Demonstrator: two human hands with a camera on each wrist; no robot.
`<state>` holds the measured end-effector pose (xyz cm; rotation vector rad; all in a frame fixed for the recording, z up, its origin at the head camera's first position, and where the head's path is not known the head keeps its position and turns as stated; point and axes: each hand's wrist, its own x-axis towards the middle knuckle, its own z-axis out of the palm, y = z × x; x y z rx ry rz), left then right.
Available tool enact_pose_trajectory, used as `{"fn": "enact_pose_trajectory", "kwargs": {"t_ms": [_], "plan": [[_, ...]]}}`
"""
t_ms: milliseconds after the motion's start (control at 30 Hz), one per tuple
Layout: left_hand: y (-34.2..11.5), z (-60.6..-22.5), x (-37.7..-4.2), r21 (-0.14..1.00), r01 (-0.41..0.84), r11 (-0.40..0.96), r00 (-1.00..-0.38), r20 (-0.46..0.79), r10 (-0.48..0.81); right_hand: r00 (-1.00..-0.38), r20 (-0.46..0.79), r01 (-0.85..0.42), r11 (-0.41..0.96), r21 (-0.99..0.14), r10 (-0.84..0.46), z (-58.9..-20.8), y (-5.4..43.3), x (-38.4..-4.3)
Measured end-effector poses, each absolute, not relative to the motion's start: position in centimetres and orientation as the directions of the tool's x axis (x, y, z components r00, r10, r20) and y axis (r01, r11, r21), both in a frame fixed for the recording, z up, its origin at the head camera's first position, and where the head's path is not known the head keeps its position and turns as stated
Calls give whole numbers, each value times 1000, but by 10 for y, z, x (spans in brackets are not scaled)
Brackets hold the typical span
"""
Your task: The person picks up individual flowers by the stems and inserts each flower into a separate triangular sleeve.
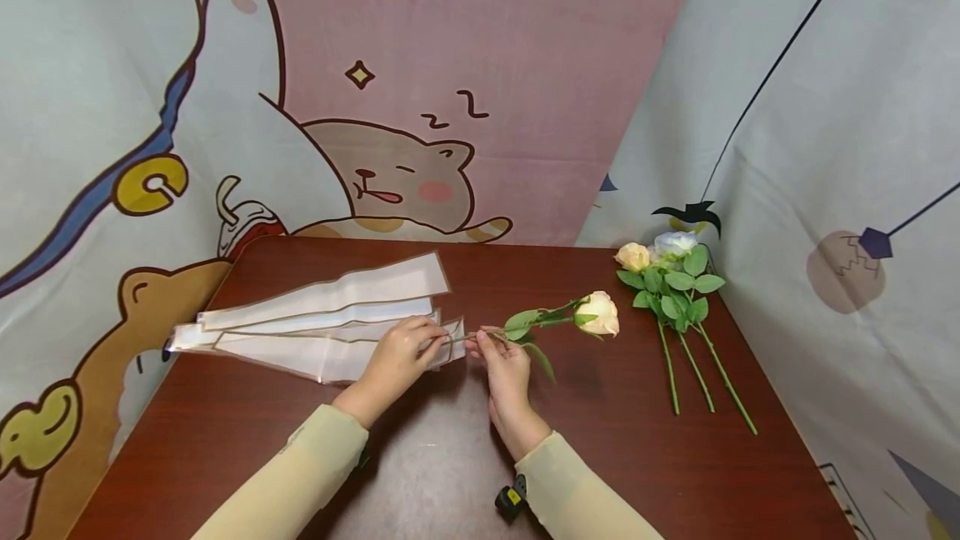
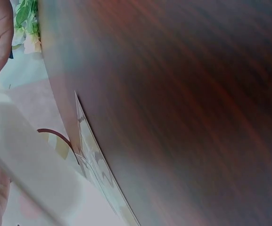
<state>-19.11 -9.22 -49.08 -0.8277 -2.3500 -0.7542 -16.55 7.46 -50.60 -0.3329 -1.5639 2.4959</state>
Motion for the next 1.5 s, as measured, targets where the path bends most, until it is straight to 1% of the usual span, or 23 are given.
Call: {"fn": "enact_pose_trajectory", "kwargs": {"t_ms": [133, 367, 500, 600, 700, 800, 900, 1033, 1200, 1300, 1400, 1500], "plan": [[-92, -490, -190, 324, 682, 655, -671, 633, 386, -962, -92, -36, -455, -890, 257, -504, 75, -165], [-91, -491, -190, 343, 676, 652, -670, 653, 352, -956, -111, -25, -448, -894, 273, -502, 74, -164], [-90, -493, -191, 342, 707, 619, -635, 694, 341, -946, -138, -8, -446, -895, 293, -502, 73, -163], [-89, -494, -192, 334, 734, 592, -601, 726, 335, -943, -152, 13, -425, -905, 295, -502, 70, -163], [-88, -493, -192, 329, 750, 574, -582, 741, 336, -943, -156, 28, -398, -917, 294, -500, 68, -163], [-88, -492, -191, 333, 755, 565, -581, 740, 340, -943, -157, 31, -395, -918, 292, -499, 67, -162], [-88, -491, -190, 338, 747, 573, -593, 728, 344, -944, -129, 1, -388, -922, 304, -500, 67, -163], [-88, -493, -191, 329, 746, 579, -591, 728, 347, -943, -97, -27, -364, -931, 317, -504, 67, -164], [-89, -494, -192, 316, 755, 574, -572, 745, 342, -970, -89, 12, -321, -947, 225, -503, 70, -160], [-91, -494, -193, 316, 746, 586, -578, 745, 334, -984, -59, 5, -304, -953, 169, -502, 72, -159], [-92, -494, -193, 321, 738, 593, -586, 740, 329, -985, -55, 4, -298, -954, 162, -501, 75, -158], [-92, -493, -193, 329, 739, 588, -591, 736, 331, -979, -78, 18, -298, -954, 190, -501, 76, -158]]}}
